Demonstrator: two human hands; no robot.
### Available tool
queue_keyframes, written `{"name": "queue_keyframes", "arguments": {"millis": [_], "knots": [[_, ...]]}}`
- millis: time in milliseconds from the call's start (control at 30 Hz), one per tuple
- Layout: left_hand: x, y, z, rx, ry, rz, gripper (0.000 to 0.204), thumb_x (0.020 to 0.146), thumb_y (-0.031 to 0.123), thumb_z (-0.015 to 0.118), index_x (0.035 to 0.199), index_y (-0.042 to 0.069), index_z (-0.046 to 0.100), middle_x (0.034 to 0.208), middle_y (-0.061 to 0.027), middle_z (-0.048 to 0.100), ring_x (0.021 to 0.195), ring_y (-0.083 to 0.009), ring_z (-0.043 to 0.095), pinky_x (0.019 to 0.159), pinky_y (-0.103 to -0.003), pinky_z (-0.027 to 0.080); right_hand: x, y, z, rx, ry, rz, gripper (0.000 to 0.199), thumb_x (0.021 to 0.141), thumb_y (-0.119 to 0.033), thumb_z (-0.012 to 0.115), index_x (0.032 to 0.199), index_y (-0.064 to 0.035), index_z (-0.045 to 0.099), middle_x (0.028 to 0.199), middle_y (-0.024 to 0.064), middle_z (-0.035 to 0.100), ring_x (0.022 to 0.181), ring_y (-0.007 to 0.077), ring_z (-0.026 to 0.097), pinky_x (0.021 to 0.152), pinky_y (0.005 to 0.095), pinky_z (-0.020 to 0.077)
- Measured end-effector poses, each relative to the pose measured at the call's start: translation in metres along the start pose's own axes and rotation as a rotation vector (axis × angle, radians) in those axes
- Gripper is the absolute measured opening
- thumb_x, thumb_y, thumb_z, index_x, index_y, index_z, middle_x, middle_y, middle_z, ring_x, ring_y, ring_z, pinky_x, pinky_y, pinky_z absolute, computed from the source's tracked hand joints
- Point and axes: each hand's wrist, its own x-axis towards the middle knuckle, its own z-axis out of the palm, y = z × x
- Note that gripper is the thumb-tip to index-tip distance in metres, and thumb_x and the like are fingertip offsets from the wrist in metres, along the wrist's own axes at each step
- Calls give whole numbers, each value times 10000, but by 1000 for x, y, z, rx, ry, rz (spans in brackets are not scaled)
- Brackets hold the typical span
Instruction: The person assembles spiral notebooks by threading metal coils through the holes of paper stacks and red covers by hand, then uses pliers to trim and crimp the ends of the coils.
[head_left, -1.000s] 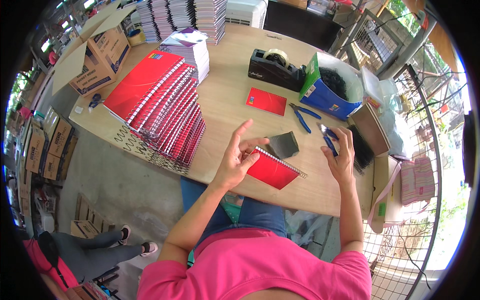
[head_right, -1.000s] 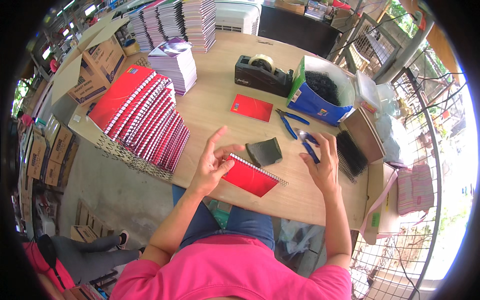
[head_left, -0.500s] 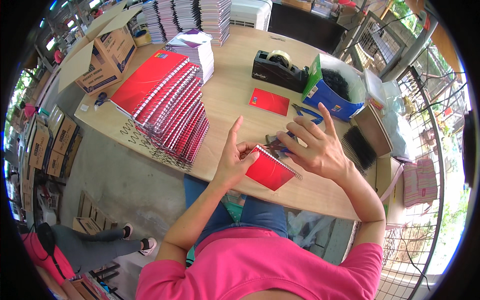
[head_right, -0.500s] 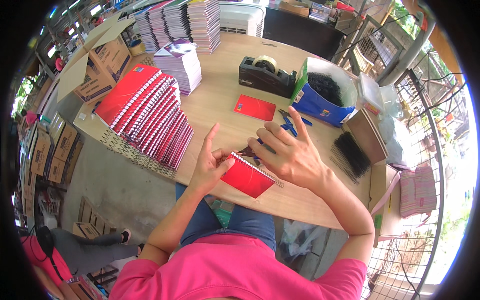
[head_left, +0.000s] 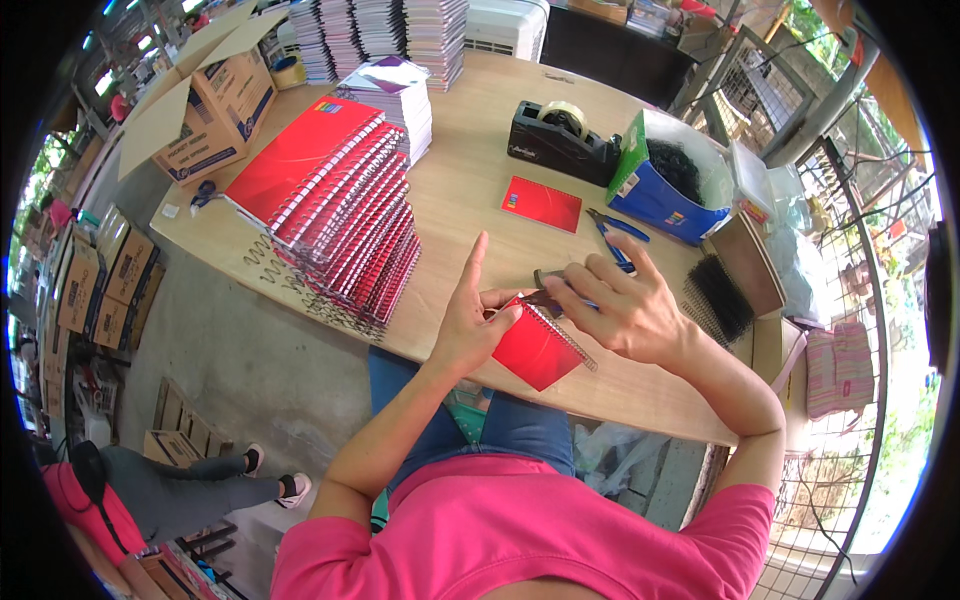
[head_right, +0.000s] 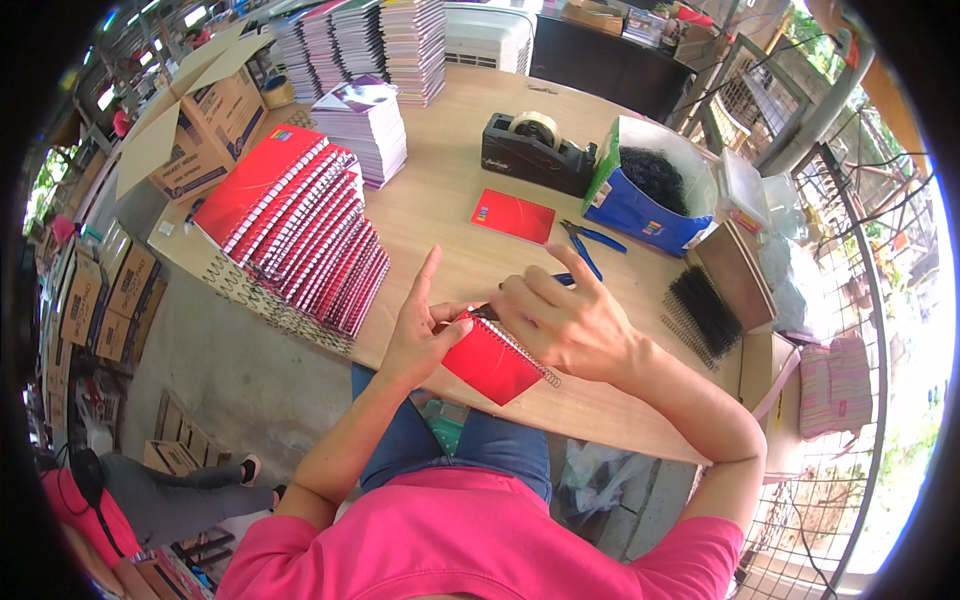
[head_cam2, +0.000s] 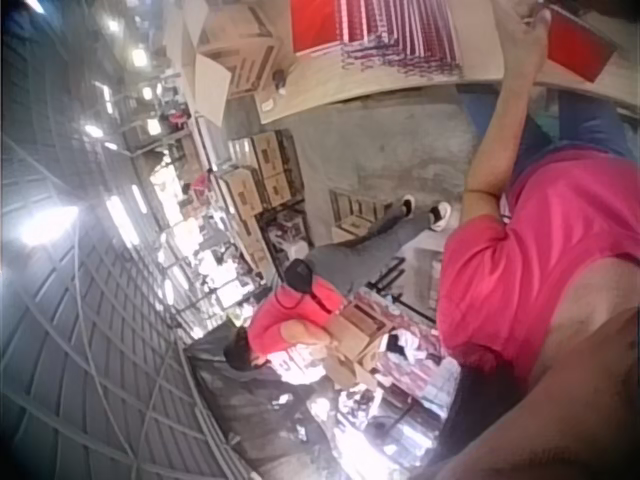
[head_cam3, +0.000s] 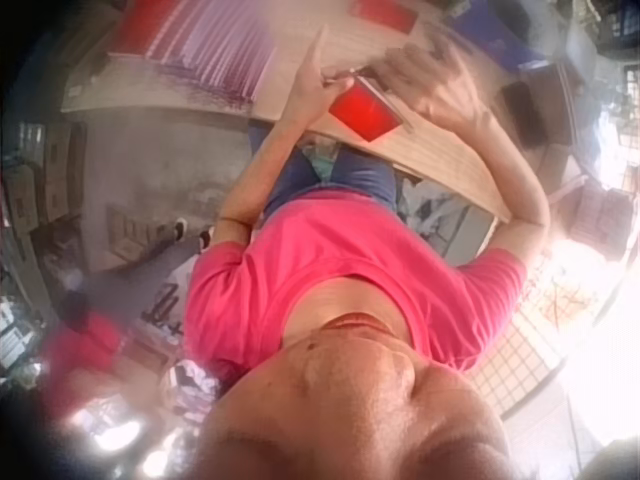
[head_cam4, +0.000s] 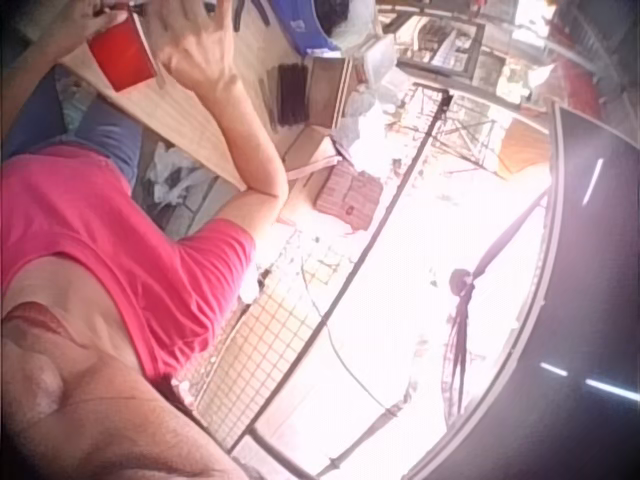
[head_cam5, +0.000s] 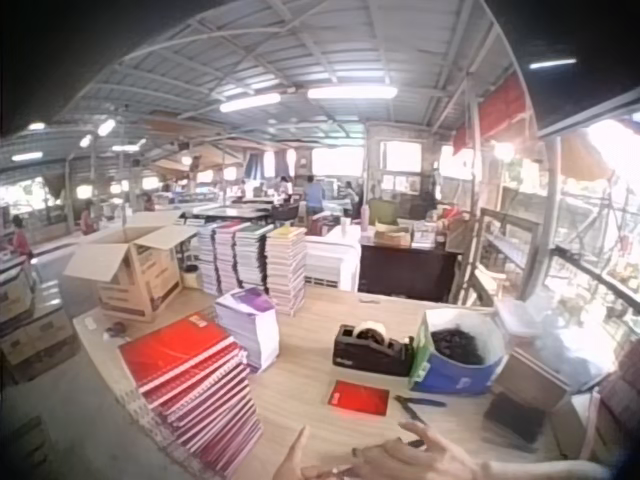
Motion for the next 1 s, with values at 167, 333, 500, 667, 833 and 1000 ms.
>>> {"name": "queue_keyframes", "arguments": {"millis": [167,333,500,667,833,1000], "knots": [[-9,12,13,334,77,119,745,939,-7,629,1570,77,242,1041,-134,745,907,-122,679,861,-265,524,-11,-3,-9,927,-401,786,322,860,-185,744,1133,-15,724,966,118,705,828,226,706,744,362,564],[-59,109,8,711,25,481,306,983,51,595,1285,17,558,1066,-119,700,1004,-196,683,919,-329,523,-34,14,-30,878,45,793,304,862,12,680,1165,20,705,1014,65,702,913,134,649,830,284,521],[-55,253,-54,925,561,904,228,1021,76,546,1196,10,677,1049,-78,693,941,-104,658,801,-237,519,-75,26,-23,1017,283,1119,263,918,-75,680,1150,48,693,958,9,661,879,67,570,772,233,455],[-13,268,-140,634,585,715,321,977,48,568,1274,24,687,1141,-94,694,919,-99,661,781,-240,515,-92,0,15,1094,214,1187,257,916,-99,687,1137,30,702,908,0,652,818,62,553,714,227,433],[-9,227,-159,931,747,497,291,924,82,623,1183,86,755,954,-98,669,862,-130,641,805,-286,515,-114,-22,43,1024,156,1359,264,903,-124,703,1127,15,715,897,55,689,811,105,605,755,277,487],[-20,226,-137,1356,760,638,336,921,38,634,1251,3,687,1149,-122,676,1028,-168,632,964,-327,482,-140,-34,64,460,52,1287,295,812,-167,769,1061,-15,729,1001,155,677,964,321,636,871,386,503]]}}
